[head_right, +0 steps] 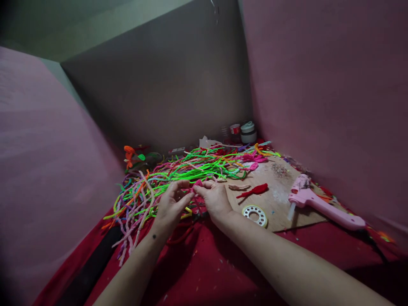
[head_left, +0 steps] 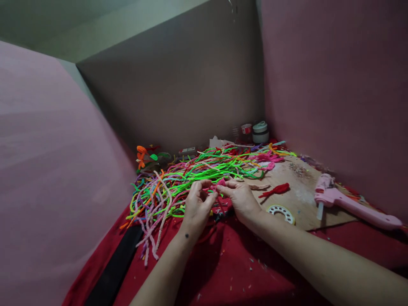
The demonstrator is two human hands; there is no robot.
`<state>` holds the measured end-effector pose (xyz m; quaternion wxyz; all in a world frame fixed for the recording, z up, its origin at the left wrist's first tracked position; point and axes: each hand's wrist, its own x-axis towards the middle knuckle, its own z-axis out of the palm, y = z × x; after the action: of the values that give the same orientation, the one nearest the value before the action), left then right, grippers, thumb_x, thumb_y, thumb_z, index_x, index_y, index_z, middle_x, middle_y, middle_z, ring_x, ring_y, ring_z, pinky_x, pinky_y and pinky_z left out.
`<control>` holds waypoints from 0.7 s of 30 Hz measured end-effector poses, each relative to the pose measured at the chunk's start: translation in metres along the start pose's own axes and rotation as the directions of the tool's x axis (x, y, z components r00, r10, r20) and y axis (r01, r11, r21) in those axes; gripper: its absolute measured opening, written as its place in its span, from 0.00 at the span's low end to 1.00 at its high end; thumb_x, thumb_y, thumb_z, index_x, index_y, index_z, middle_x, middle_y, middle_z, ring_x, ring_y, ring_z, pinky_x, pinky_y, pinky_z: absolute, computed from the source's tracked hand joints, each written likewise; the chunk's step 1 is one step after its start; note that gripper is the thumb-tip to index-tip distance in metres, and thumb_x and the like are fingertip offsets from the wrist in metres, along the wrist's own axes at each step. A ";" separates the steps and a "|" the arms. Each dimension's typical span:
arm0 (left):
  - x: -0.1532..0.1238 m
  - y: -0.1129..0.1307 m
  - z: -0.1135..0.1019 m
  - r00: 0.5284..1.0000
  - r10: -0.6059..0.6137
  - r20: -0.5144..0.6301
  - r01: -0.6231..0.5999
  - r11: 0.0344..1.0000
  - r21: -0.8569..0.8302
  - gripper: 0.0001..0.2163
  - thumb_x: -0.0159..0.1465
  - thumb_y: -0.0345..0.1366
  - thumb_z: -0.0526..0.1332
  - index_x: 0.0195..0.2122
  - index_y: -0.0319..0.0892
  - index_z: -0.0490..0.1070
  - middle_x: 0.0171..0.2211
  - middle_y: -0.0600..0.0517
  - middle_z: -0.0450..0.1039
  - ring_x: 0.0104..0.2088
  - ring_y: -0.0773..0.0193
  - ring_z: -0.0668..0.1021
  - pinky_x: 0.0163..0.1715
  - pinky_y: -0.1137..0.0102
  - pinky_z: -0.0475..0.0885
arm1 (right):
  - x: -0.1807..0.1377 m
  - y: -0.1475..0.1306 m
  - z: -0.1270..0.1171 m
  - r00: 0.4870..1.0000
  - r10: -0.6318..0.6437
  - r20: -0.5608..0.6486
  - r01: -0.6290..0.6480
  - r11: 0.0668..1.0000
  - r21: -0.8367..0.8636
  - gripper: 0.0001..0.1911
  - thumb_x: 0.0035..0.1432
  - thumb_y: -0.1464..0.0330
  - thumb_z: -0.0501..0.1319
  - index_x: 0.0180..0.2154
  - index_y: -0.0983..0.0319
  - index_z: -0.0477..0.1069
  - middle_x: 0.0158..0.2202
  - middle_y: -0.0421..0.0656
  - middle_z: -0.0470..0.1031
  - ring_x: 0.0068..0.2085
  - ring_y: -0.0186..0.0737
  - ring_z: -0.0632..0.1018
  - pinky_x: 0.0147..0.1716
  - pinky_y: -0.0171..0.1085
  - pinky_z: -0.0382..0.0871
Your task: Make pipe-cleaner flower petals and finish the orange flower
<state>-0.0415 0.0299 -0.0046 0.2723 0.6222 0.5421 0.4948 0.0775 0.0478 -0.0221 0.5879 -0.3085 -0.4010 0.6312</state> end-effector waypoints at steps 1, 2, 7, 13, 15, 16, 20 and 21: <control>-0.001 0.000 0.000 0.999 0.009 0.042 -0.008 1.000 -0.016 0.16 0.51 0.36 0.62 0.40 0.40 0.66 0.37 0.50 0.69 0.26 0.72 0.70 0.24 0.76 0.65 | 0.000 0.000 0.000 1.000 0.011 0.006 -0.012 1.000 0.015 0.09 0.37 0.66 0.66 0.22 0.65 0.73 0.22 0.39 0.70 0.26 0.33 0.69 0.29 0.34 0.63; -0.002 -0.001 0.001 0.995 -0.007 0.103 0.011 0.999 -0.042 0.16 0.53 0.37 0.60 0.42 0.40 0.65 0.38 0.50 0.69 0.26 0.71 0.70 0.23 0.76 0.65 | 0.000 0.000 0.000 0.999 0.032 0.018 -0.033 0.999 0.032 0.10 0.37 0.65 0.66 0.23 0.65 0.72 0.21 0.39 0.70 0.25 0.32 0.69 0.28 0.34 0.63; -0.005 -0.003 -0.001 0.964 -0.095 0.249 0.103 0.994 -0.020 0.09 0.56 0.37 0.57 0.35 0.39 0.66 0.24 0.55 0.68 0.19 0.71 0.67 0.17 0.76 0.62 | 0.002 0.000 -0.003 0.998 0.028 0.055 -0.029 0.999 0.020 0.11 0.41 0.63 0.64 0.21 0.65 0.69 0.19 0.37 0.66 0.21 0.29 0.65 0.23 0.32 0.58; -0.007 -0.005 -0.004 0.973 0.006 0.230 -0.050 0.981 0.186 0.07 0.56 0.39 0.58 0.27 0.40 0.67 0.18 0.58 0.62 0.19 0.72 0.64 0.21 0.77 0.60 | 0.008 0.000 -0.007 0.998 -0.017 0.053 0.022 0.996 -0.092 0.12 0.44 0.63 0.61 0.18 0.64 0.66 0.17 0.36 0.65 0.20 0.29 0.64 0.24 0.33 0.57; -0.009 -0.005 -0.003 0.972 0.058 0.229 -0.113 0.965 0.235 0.09 0.56 0.40 0.57 0.25 0.40 0.68 0.20 0.57 0.63 0.22 0.71 0.64 0.23 0.76 0.60 | 0.008 0.002 -0.007 0.999 -0.045 0.030 0.047 0.994 -0.098 0.12 0.44 0.64 0.61 0.17 0.64 0.65 0.17 0.36 0.64 0.20 0.29 0.63 0.24 0.33 0.57; -0.009 -0.004 -0.003 0.971 0.072 0.227 -0.127 0.963 0.238 0.10 0.56 0.41 0.57 0.24 0.40 0.68 0.21 0.56 0.64 0.23 0.71 0.64 0.24 0.76 0.60 | 0.008 0.003 -0.007 0.998 -0.056 0.023 0.058 0.994 -0.096 0.12 0.44 0.64 0.61 0.17 0.64 0.64 0.17 0.36 0.63 0.20 0.29 0.63 0.23 0.33 0.56; -0.010 0.001 -0.001 0.974 0.019 0.224 -0.051 0.989 0.140 0.11 0.56 0.42 0.57 0.26 0.39 0.68 0.21 0.57 0.62 0.22 0.72 0.62 0.23 0.77 0.59 | 0.007 0.002 -0.005 0.997 -0.072 0.018 0.074 0.993 -0.094 0.11 0.44 0.64 0.61 0.18 0.64 0.66 0.17 0.37 0.65 0.21 0.29 0.64 0.23 0.32 0.57; -0.010 0.001 -0.002 0.975 0.001 0.222 -0.027 0.993 0.116 0.11 0.56 0.42 0.57 0.26 0.39 0.68 0.21 0.57 0.61 0.22 0.72 0.61 0.22 0.77 0.58 | 0.007 0.000 -0.005 0.997 -0.069 0.030 0.071 0.993 -0.098 0.11 0.44 0.64 0.61 0.19 0.64 0.66 0.18 0.37 0.66 0.21 0.29 0.64 0.23 0.32 0.58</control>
<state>-0.0415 0.0195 -0.0060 0.2901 0.6923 0.5324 0.3912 0.0804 0.0557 -0.0239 0.5884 -0.3148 -0.4500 0.5935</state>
